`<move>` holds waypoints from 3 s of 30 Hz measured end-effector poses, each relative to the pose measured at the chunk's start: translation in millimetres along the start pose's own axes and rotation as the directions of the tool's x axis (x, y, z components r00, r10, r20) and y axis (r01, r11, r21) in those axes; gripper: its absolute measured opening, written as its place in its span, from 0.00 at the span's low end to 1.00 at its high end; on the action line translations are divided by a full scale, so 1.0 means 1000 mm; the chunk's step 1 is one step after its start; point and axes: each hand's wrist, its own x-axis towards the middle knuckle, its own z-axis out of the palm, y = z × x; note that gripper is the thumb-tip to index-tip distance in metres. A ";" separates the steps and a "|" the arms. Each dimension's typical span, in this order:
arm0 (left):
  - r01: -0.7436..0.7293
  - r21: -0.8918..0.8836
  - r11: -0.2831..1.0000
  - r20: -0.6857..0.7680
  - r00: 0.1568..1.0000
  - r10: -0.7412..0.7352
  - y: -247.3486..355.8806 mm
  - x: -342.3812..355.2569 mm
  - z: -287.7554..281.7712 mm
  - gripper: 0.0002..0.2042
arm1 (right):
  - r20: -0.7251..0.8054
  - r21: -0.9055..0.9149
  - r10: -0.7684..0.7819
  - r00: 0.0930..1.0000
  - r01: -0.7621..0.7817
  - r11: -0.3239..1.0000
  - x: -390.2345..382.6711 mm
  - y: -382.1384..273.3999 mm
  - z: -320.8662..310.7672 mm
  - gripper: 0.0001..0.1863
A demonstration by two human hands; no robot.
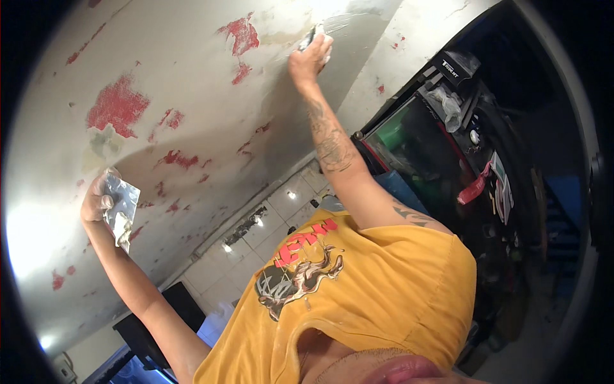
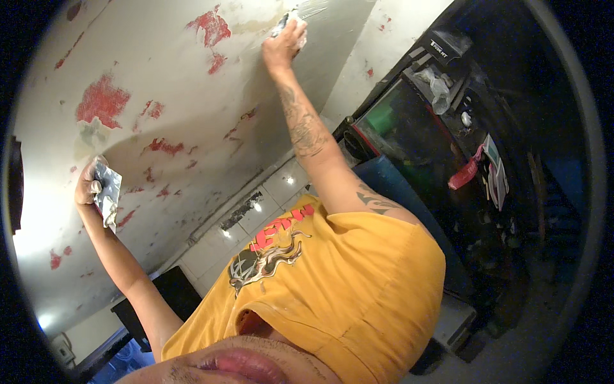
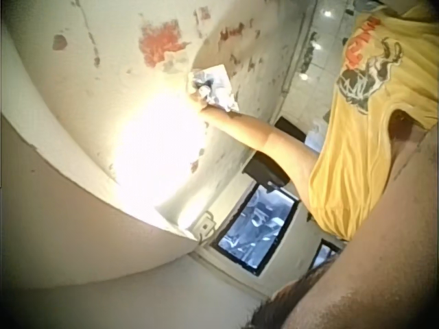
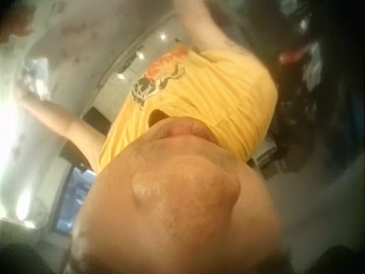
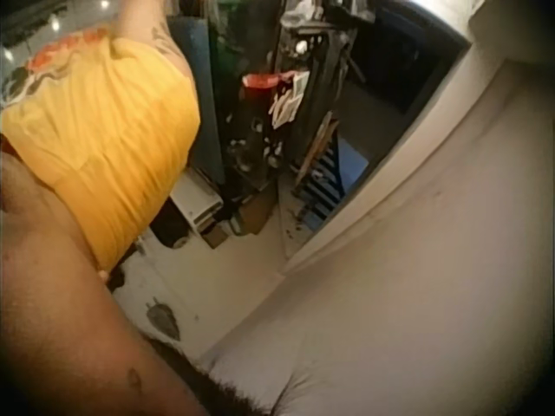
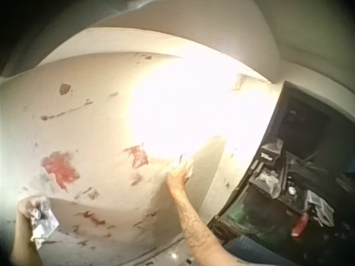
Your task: The person applies plaster to a wall using putty knives, mixes plaster on the floor, and applies the plaster onto the ceiling using the putty knives.
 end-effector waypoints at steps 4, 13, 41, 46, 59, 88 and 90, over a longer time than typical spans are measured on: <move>0.030 -0.041 0.999 -0.014 0.999 -0.030 0.017 0.003 0.016 0.34 | 0.050 -0.029 -0.006 0.999 0.007 1.000 -0.041 -0.038 -0.001 0.28; -0.017 0.013 1.000 0.024 1.000 0.017 0.018 0.008 0.016 0.33 | -0.098 0.548 0.010 0.995 0.045 0.835 0.045 0.100 -0.048 0.24; -0.010 0.100 0.995 -0.124 0.992 0.023 0.011 -0.009 0.017 0.37 | 0.173 0.431 -0.159 0.972 0.071 0.900 -0.060 -0.038 -0.052 0.24; 0.001 0.134 0.991 -0.060 0.998 0.007 0.019 0.005 0.023 0.36 | -0.215 0.150 0.035 0.976 -0.002 0.989 0.050 0.130 -0.055 0.22; 0.021 0.056 0.998 -0.066 0.998 -0.018 0.016 -0.007 0.027 0.35 | -0.127 0.028 0.072 0.989 -0.069 0.997 0.061 0.096 0.007 0.23; 0.040 0.119 0.992 -0.105 0.994 -0.027 0.004 -0.008 0.010 0.35 | 0.026 0.081 0.334 0.942 -0.335 0.939 0.166 0.174 -0.017 0.27; 0.034 0.143 0.989 -0.102 0.995 -0.020 0.005 -0.010 0.007 0.36 | -0.052 0.001 0.358 0.932 -0.358 0.934 0.153 0.151 -0.007 0.27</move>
